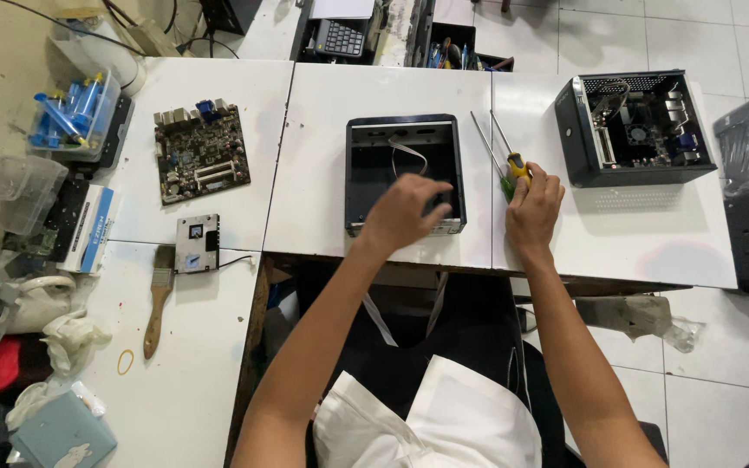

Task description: The person cleans a motherboard with a brush and then uses a screwdriver to remove a component from a computer case. The person handles the motherboard, a brush, a screwdriver, and a computer case component.

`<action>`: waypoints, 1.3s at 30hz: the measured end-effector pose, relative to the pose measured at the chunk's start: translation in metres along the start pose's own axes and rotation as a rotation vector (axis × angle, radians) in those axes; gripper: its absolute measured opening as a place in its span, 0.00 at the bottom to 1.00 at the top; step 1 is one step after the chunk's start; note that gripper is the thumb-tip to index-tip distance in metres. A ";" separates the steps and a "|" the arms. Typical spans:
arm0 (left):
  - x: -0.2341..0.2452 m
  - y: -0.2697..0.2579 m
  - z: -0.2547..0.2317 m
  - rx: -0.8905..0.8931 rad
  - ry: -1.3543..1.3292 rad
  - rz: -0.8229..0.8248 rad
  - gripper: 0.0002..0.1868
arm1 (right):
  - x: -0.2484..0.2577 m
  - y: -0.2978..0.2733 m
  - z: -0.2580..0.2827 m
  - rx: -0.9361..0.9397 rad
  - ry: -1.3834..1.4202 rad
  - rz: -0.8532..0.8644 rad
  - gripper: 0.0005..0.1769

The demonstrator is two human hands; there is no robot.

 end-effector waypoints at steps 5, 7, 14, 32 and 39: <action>0.031 0.040 0.050 0.017 0.393 -0.227 0.15 | 0.005 0.001 0.001 0.010 0.130 -0.087 0.15; 0.032 0.061 0.058 0.001 0.473 -0.272 0.16 | 0.004 0.003 -0.001 -0.009 0.179 -0.113 0.14; -0.042 0.116 0.114 0.065 0.575 0.043 0.29 | -0.006 0.005 -0.013 -0.085 0.177 -0.134 0.14; 0.023 0.091 0.118 0.291 0.409 0.213 0.18 | 0.003 0.000 -0.003 -0.102 0.069 -0.005 0.21; 0.029 0.082 0.115 0.251 0.441 0.208 0.19 | -0.004 0.000 -0.008 -0.102 -0.005 0.094 0.22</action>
Point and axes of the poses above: each hand's wrist, its own y-axis towards the middle knuckle, its own x-axis out of the back of the hand, z = x × y, the point moved 1 cm from there along y, towards the middle knuckle, and after that the axes turned 5 degrees about -z, right-handed, at the moved point
